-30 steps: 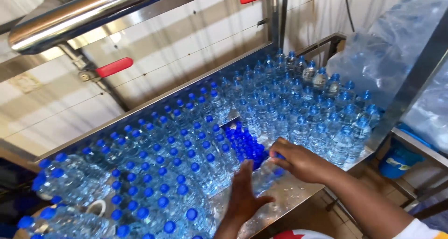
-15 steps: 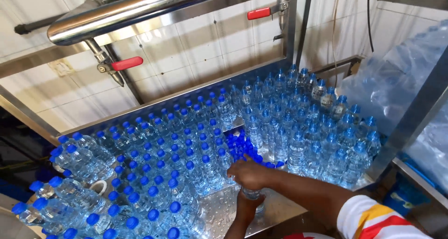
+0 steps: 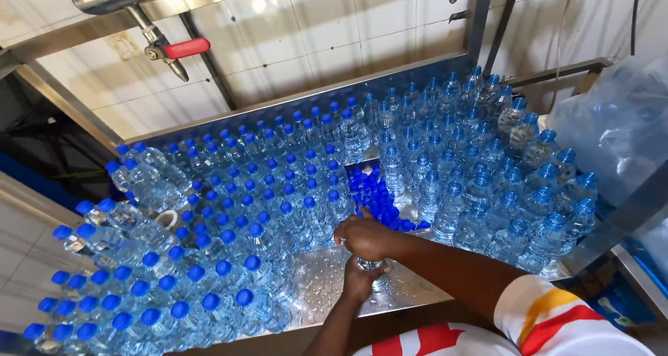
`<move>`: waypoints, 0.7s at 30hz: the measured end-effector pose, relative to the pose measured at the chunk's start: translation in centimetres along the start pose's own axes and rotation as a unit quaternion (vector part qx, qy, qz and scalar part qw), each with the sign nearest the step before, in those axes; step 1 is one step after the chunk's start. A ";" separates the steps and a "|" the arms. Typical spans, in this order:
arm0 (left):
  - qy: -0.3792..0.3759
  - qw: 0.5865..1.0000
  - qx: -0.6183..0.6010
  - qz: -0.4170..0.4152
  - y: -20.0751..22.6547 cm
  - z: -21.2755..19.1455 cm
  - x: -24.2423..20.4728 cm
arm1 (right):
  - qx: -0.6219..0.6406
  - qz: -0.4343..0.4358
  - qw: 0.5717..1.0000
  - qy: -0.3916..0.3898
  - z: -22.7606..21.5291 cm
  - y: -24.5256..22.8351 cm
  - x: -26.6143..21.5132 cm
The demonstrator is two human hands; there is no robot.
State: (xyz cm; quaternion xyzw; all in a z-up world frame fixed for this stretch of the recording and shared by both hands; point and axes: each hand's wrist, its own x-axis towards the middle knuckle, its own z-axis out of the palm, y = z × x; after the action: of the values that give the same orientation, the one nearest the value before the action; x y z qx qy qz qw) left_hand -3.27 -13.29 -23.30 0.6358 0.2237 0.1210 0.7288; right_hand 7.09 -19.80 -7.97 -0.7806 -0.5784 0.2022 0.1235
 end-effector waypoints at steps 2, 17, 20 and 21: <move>0.004 0.999 0.026 -0.020 1.4 0.5 -1.4 | -0.060 -0.025 0.998 0.021 1.6 1.5 0.9; -0.113 0.987 0.093 -0.068 -1.5 -4.7 -1.0 | 0.046 -0.019 0.995 0.089 1.5 1.8 -5.6; -0.051 0.977 -0.146 -0.144 -0.2 -6.8 -2.8 | 0.119 -0.023 0.978 0.167 1.8 3.7 -7.0; 0.012 0.939 -0.265 -0.217 1.4 -6.8 -4.1 | 0.173 -0.006 0.963 0.207 1.8 4.5 -7.5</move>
State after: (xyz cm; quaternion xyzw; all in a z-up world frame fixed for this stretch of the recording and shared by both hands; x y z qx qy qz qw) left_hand -9.98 -9.00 -21.88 0.3543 0.3252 0.0227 0.8765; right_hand 8.22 -28.39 -10.15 -0.7687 -0.5013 0.1322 0.3746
